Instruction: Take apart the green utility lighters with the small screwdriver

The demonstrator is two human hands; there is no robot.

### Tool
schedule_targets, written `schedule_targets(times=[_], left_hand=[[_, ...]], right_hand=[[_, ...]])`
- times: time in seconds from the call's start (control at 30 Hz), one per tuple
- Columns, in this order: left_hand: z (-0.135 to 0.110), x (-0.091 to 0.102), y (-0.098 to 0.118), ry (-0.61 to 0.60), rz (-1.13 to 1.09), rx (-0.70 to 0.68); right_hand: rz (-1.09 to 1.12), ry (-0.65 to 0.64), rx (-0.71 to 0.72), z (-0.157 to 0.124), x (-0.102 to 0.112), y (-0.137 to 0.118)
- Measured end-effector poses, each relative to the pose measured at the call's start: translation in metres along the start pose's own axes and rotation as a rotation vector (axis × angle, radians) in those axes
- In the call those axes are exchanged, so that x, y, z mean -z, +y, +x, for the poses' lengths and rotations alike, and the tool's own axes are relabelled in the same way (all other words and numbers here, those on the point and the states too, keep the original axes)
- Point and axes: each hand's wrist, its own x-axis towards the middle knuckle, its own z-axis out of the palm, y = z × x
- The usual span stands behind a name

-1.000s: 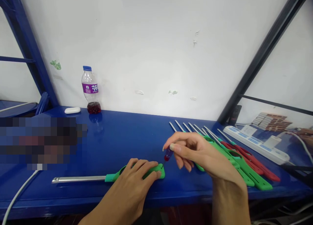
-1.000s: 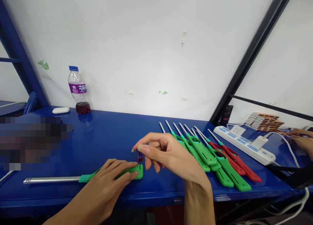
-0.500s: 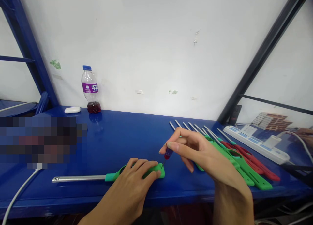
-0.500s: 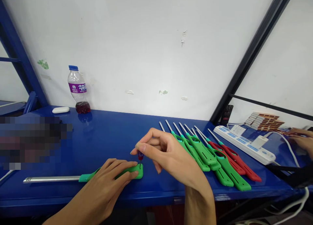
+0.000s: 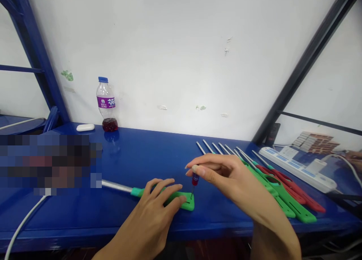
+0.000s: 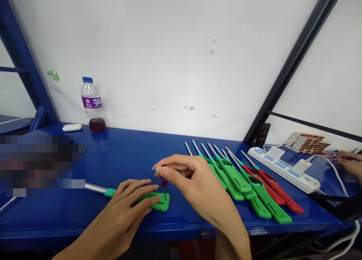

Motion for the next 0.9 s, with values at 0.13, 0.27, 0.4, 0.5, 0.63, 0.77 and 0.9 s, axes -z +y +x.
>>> schedule_targets(times=[0.13, 0.27, 0.4, 0.5, 0.63, 0.77, 0.9], left_hand=[[0.002, 0.002, 0.003, 0.041, 0.016, 0.046], [0.002, 0.001, 0.002, 0.045, 0.002, 0.078], [-0.002, -0.002, 0.000, 0.066, 0.008, 0.093], [-0.002, -0.003, 0.001, 0.073, 0.018, 0.089], [-0.001, -0.003, 0.001, 0.068, 0.024, 0.095], [-0.001, -0.003, 0.000, 0.055, 0.045, 0.099], [0.000, -0.006, -0.001, 0.059, 0.073, 0.079]], right_hand=[[-0.043, 0.054, -0.046, 0.000, 0.002, 0.003], [-0.063, 0.081, -0.070, 0.002, 0.001, 0.005], [-0.125, 0.115, -0.039, 0.005, -0.002, 0.008], [-0.169, 0.142, 0.001, 0.007, -0.004, 0.009], [-0.183, 0.140, 0.029, 0.007, -0.004, 0.010], [-0.182, 0.084, 0.051, 0.007, -0.004, 0.011], [-0.199, 0.037, 0.071, 0.006, -0.003, 0.012]])
